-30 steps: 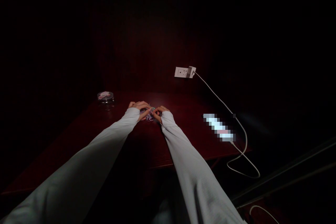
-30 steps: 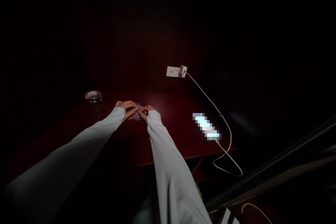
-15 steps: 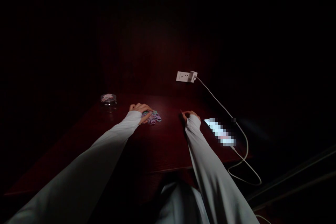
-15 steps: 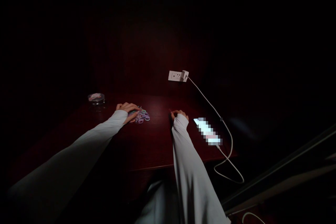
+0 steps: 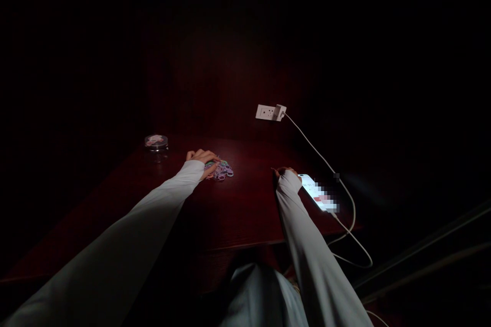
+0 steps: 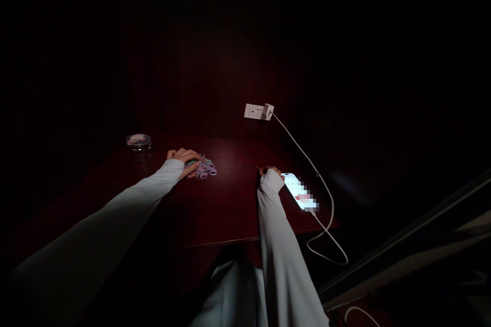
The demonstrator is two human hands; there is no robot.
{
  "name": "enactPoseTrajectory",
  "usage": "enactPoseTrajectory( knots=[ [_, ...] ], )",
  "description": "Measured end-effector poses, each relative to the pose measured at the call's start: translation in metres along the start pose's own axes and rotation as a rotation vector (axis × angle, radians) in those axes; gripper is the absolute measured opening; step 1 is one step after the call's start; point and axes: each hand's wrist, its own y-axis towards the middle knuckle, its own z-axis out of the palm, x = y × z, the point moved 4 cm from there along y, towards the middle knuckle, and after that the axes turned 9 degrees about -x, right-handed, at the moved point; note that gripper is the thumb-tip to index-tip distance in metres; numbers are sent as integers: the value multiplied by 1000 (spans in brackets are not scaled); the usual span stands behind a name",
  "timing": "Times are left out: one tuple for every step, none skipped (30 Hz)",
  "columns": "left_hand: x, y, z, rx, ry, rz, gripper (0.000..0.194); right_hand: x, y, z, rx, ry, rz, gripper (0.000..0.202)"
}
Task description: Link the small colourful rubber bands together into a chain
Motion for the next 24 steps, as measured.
enactPoseTrajectory(
  knots=[
    [0,0,0,3,-1,-3,20,0,-1,0,-1,2,5,31],
    [0,0,0,6,-2,-4,20,-1,-1,1,-2,6,9,31],
    [0,0,0,9,-3,-5,21,-1,-2,1,-2,12,10,30],
    [0,-1,1,10,-4,-5,21,-2,-3,2,-2,19,7,30],
    [0,-1,1,10,-4,-6,21,-2,-3,2,-4,26,0,29],
    [0,-1,1,10,-2,-9,21,-2,-4,3,-6,31,-6,29],
    [1,-1,1,8,2,-12,21,-2,-4,3,-7,33,-10,28],
    [1,-1,1,5,7,-16,21,-3,-4,4,-7,36,-13,28],
    [1,-1,1,1,11,-19,22,-2,-5,4,-10,38,-15,28],
    [2,0,1,-4,11,-22,22,-2,-5,5,-16,40,-17,29],
    [2,0,0,-7,8,-24,22,-1,-6,5,-21,42,-18,29],
    [2,0,0,-10,1,-28,21,0,-6,5,-28,43,-16,30],
    [3,1,0,-11,-7,-34,21,1,-6,5,-40,47,-14,31],
    [3,1,-1,-13,-15,-41,21,2,-7,4,-57,54,-9,32],
    [3,1,-2,-16,-20,-49,21,4,-8,3,-76,63,-3,32],
    [3,1,-3,-20,-21,-59,21,7,-9,2,-98,75,-5,33],
    [2,2,-3,-27,-19,-69,21,12,-11,1,-123,87,-15,33],
    [2,2,-4,-37,-15,-80,21,17,-13,0,-145,98,-32,33],
    [2,2,-5,-48,-10,-89,22,23,-15,0,-162,106,-62,33],
    [1,3,-6,-60,-6,-99,23,31,-18,0,-174,113,-102,32],
    [1,3,-6,-72,-2,-109,23,40,-22,1,-179,119,-161,32],
    [1,3,-7,-82,1,-116,23,51,-26,3,-179,124,-234,31],
    [0,3,-7,-90,4,-122,22,62,-30,5,-165,126,-320,29],
    [0,4,-8,-95,7,-125,21,74,-35,8,-144,127,-416,27]
  ],
)
